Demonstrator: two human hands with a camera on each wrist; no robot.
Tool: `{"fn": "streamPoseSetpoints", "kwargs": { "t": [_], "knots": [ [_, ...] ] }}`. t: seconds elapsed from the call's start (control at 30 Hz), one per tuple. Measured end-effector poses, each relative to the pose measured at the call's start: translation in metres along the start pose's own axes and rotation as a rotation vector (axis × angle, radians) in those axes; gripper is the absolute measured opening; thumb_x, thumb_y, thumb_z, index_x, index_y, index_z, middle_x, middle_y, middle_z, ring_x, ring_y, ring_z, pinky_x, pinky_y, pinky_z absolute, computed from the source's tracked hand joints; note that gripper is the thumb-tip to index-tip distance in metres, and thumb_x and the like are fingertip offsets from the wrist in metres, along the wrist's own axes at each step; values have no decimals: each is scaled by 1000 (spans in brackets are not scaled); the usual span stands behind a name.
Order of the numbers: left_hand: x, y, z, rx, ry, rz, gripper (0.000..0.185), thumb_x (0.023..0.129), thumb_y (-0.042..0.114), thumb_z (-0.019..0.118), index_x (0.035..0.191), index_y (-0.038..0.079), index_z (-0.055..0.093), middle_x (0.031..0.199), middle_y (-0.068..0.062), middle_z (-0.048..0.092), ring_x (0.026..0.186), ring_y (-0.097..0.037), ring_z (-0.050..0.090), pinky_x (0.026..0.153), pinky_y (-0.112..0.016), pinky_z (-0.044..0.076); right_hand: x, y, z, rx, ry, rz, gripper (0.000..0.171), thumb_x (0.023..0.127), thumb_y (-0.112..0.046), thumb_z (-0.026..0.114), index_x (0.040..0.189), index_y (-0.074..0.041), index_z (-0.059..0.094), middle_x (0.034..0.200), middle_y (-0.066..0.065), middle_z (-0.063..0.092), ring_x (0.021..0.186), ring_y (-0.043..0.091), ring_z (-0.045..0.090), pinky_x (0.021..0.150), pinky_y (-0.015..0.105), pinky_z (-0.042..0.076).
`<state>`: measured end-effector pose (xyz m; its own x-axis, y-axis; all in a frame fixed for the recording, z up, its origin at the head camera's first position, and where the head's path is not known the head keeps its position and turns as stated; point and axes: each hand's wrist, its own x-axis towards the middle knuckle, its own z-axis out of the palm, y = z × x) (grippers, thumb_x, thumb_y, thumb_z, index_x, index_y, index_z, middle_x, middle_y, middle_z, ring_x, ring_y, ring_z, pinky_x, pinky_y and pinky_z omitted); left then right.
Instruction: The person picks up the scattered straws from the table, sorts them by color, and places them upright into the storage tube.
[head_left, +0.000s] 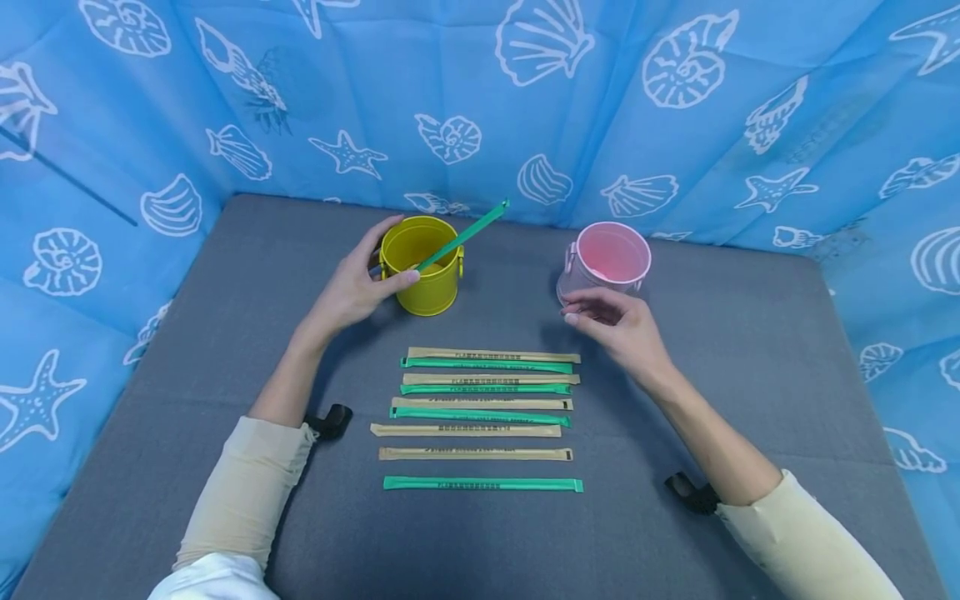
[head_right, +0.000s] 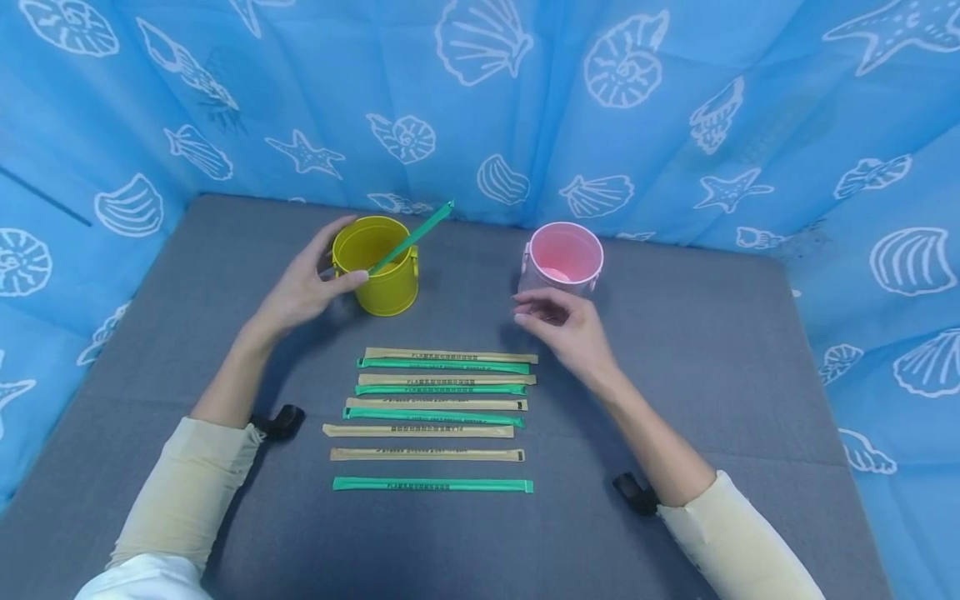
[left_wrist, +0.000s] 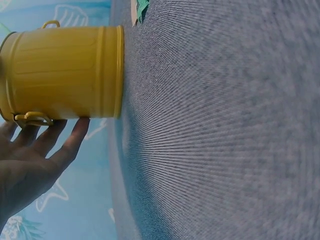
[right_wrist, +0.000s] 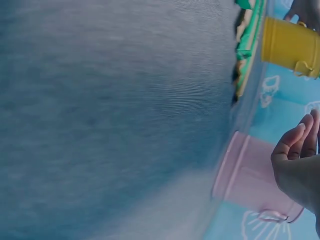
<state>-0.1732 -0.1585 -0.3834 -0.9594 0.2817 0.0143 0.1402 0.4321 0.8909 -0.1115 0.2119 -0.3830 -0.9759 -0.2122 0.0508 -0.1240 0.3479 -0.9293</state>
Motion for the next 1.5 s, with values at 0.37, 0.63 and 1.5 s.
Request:
{"fn": "streamPoseSetpoints", "kwargs": {
  "t": [0.37,0.63,1.5],
  "knots": [
    [5,-11,1,6,6,16,79,92,37,72,156,27,28,152,-6,40,137,-29,40,106,-54,39,-15,21,-4,-120,-12,37,25,92,-11,73,116,-5,70,106,10,72,91,18,63,75,17,49],
    [6,-13,1,0,6,9,78,92,34,72,156,28,28,152,-6,40,136,-29,40,106,-53,39,-25,0,0,-166,-76,6,24,91,0,70,114,5,68,108,21,68,83,22,59,71,20,48],
    [-12,34,-1,-28,-21,-14,75,96,19,67,157,9,24,152,-20,36,135,-40,38,106,-56,38,-20,47,12,-376,-144,-25,14,83,-14,82,96,-16,80,113,5,62,109,24,52,95,44,37]
  ]
}}
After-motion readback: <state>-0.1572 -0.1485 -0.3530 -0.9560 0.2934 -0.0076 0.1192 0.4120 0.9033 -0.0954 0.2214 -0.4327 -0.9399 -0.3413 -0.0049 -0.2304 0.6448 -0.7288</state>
